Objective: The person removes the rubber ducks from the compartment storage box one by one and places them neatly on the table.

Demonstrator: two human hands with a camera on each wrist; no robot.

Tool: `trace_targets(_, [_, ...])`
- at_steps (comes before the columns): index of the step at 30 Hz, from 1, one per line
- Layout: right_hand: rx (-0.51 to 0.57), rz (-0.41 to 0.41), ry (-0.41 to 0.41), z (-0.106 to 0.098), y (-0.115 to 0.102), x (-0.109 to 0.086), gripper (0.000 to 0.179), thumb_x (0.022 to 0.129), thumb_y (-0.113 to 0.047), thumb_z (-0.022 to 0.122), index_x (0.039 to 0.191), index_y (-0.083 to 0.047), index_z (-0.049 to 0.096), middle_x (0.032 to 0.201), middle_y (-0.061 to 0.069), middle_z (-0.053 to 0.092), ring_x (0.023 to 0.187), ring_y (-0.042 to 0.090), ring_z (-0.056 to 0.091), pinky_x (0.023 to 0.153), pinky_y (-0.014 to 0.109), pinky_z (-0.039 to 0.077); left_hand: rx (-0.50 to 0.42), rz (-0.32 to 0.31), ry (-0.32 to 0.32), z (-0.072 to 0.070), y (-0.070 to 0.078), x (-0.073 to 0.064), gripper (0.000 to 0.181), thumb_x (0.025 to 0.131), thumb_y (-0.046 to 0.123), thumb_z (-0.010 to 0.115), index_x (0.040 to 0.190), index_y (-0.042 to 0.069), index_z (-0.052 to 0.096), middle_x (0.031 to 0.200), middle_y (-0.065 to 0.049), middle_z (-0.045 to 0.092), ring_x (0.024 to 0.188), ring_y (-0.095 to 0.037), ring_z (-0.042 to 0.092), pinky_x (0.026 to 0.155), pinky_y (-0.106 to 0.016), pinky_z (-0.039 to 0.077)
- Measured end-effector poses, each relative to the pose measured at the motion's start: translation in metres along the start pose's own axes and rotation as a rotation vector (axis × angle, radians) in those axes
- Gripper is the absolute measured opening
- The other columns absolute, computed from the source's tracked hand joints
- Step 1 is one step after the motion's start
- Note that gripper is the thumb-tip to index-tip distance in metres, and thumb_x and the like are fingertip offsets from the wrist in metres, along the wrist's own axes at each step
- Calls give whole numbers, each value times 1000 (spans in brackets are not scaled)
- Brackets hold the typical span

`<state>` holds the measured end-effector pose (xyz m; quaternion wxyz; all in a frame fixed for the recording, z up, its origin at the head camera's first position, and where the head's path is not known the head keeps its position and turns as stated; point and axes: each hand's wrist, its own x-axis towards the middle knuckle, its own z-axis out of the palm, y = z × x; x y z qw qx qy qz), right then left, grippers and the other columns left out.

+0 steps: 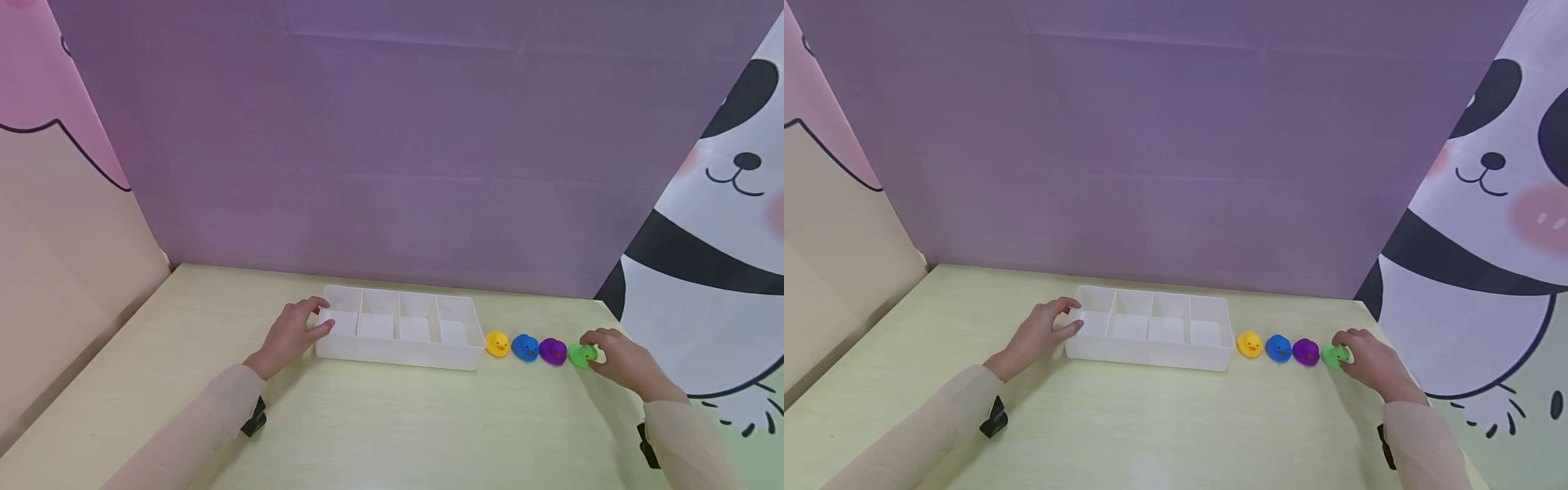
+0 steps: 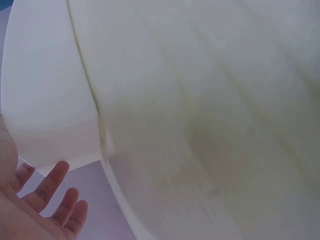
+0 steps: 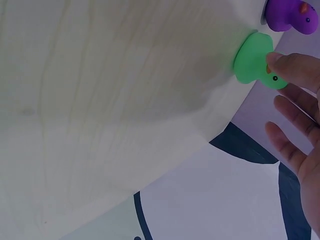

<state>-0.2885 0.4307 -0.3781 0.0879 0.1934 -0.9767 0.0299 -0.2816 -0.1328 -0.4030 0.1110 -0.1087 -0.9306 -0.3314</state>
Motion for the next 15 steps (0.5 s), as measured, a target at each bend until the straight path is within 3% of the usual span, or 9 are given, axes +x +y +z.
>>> trace_targets(7, [15,-14,54,-2,-3,-6,34,66,-5,75,97,-3,62,92,13,61,85,32,57,68,49,49,51,67,5,0,1,-1,39,87,34,59,119,11,56,106,-10,62,100,-31,50,83,-45,42])
trace_targets(15, [30,-4,62,-6,-18,-4,38,69,-10,74,104,-2,60,103,18,59,94,37,54,72,53,48,56,59,0,-9,-3,-5,44,88,38,57,123,12,52,111,-9,61,103,-30,51,83,-46,42])
